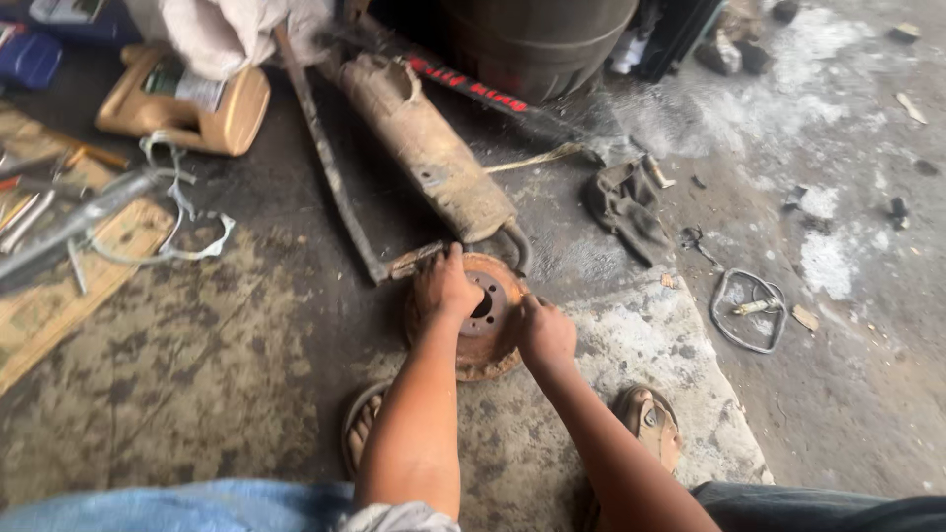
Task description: The person scrubs a rusty circular metal part, likely a brake drum, using a green-handled screwdriver and a rag. They rotate the part to clean different sections of the rim and surface, then place it on the floor to continue scrubbing the central hub area.
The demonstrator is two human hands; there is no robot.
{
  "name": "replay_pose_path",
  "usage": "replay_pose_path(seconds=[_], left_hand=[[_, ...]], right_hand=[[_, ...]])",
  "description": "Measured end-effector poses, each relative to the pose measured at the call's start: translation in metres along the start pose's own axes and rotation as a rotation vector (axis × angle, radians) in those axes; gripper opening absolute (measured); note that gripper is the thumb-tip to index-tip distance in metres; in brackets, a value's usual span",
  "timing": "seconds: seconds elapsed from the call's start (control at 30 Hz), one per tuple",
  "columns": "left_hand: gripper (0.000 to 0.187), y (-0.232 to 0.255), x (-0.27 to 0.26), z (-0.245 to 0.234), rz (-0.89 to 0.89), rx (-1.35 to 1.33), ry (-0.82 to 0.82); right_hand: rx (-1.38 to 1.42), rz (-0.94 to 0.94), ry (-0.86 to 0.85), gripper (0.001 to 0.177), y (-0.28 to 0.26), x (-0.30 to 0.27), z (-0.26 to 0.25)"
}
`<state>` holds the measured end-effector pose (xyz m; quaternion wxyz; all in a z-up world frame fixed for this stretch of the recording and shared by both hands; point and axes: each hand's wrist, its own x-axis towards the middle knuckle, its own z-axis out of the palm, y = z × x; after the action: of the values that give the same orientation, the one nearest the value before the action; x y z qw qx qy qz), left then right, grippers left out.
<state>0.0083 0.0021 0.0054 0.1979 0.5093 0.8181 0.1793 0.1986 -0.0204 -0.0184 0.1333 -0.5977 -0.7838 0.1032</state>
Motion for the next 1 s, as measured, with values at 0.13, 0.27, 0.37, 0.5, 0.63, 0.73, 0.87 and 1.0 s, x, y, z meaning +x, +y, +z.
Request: replay_pose_path(seconds=[0.13, 0.27, 0.37, 0.5, 0.63, 0.73, 0.87, 1.0], left_hand=[[0.071, -0.003, 0.007, -0.023, 0.007, 0.030, 0.032], [0.069, 0.003, 0.000, -0.014, -0.008, 0.019, 0.001], [0.075, 0.002, -0.001, -0.017, -0.062, -0.025, -0.036], [0.072, 0.003, 0.004, -0.020, -0.019, 0.053, -0.009], [0.075, 0.000, -0.003, -0.015, -0.027, 0.013, 0.017], [0.067, -0.002, -0.002, -0.024, -0.022, 0.035, 0.012], [0.072, 0.008, 0.004, -0.021, -0.026, 0.002, -0.020], [0.068, -0.002, -0.001, -0.017, -0.036, 0.022, -0.032]], right_hand=[[-0.020, -0.026, -0.072, 0.029, -0.018, 0.008, -0.002], [-0.107, 0.010, -0.214, 0.019, -0.007, -0.003, -0.008], [-0.125, -0.017, -0.229, 0.018, -0.013, -0.004, -0.011], [-0.097, -0.081, -0.203, 0.028, -0.019, -0.001, -0.015], [-0.107, -0.041, -0.171, 0.022, -0.011, -0.003, -0.014], [-0.075, -0.036, -0.223, 0.025, -0.019, 0.002, -0.011], [-0.106, -0.056, -0.185, 0.016, -0.014, 0.013, -0.015], [-0.073, -0.062, -0.215, 0.028, -0.017, 0.007, -0.012]])
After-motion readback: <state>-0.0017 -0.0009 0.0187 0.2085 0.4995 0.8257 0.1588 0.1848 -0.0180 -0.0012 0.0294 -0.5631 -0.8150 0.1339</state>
